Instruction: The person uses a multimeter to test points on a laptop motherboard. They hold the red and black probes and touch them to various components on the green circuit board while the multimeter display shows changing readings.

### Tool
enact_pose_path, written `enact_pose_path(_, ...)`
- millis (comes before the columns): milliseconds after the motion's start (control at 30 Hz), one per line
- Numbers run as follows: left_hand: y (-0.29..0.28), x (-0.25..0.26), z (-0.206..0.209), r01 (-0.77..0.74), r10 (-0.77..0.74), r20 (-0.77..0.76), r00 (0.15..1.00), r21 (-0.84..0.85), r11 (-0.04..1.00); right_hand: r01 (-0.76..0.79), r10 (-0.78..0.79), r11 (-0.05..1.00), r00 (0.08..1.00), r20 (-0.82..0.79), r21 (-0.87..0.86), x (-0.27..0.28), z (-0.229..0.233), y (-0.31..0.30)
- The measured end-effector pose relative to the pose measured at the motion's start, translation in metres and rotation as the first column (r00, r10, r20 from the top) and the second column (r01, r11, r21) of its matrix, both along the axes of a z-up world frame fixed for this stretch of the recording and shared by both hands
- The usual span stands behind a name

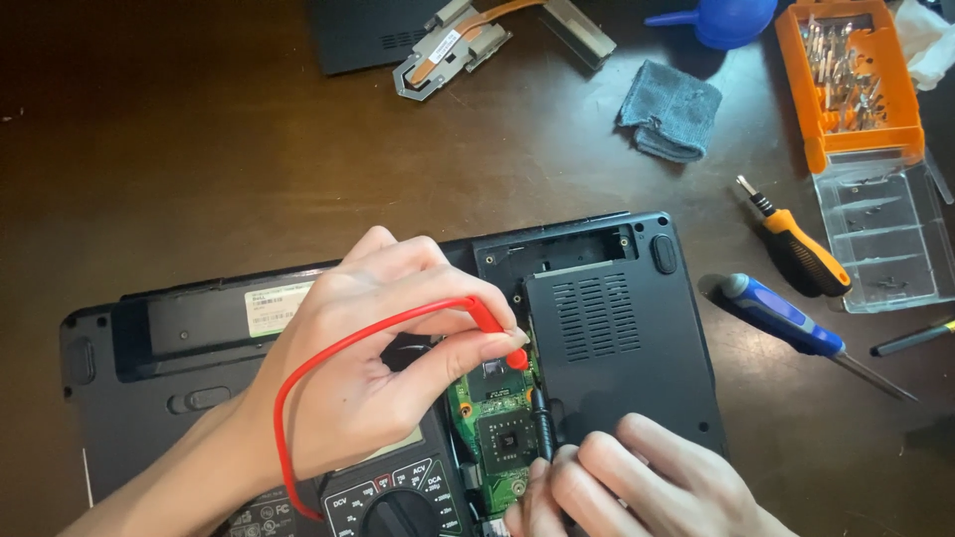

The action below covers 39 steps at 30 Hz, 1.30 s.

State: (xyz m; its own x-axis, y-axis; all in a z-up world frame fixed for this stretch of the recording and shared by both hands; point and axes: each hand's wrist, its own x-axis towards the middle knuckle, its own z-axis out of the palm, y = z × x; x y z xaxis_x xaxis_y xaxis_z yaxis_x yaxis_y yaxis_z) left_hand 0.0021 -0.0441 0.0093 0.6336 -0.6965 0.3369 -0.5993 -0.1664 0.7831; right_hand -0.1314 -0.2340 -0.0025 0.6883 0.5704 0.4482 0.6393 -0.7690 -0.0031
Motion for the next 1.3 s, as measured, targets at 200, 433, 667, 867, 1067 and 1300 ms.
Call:
enact_pose_path(200,0.001,0.001,-0.002,0.009,-0.009,0.011,1.0,-0.003,1.0,-0.004,0.005,1.0,0.999,-0.038,0.004,0.0,0.001,0.0)
enact_pose_path(433,0.002,0.002,-0.002,0.022,-0.022,0.011,1.0,-0.006,1.0,0.016,-0.013,0.999,0.996,-0.089,0.028,0.001,0.001,0.002)
enact_pose_path(667,0.002,0.004,-0.003,0.029,-0.029,0.006,1.0,-0.012,1.0,0.009,-0.004,0.999,0.994,-0.106,0.038,-0.002,0.0,0.001)
enact_pose_path(867,0.002,0.004,-0.003,0.028,-0.028,-0.013,1.0,-0.005,1.0,0.013,-0.009,0.999,0.996,-0.094,0.043,-0.001,0.0,0.002)
enact_pose_path(1067,0.003,0.006,-0.002,0.022,-0.021,-0.039,0.999,0.015,1.0,0.002,0.001,0.999,0.998,-0.07,0.035,0.002,0.0,0.001)
enact_pose_path(1300,0.005,0.007,-0.004,0.022,-0.021,-0.04,0.999,0.018,1.0,-0.001,0.002,1.0,0.998,-0.061,0.018,0.003,0.001,0.002)
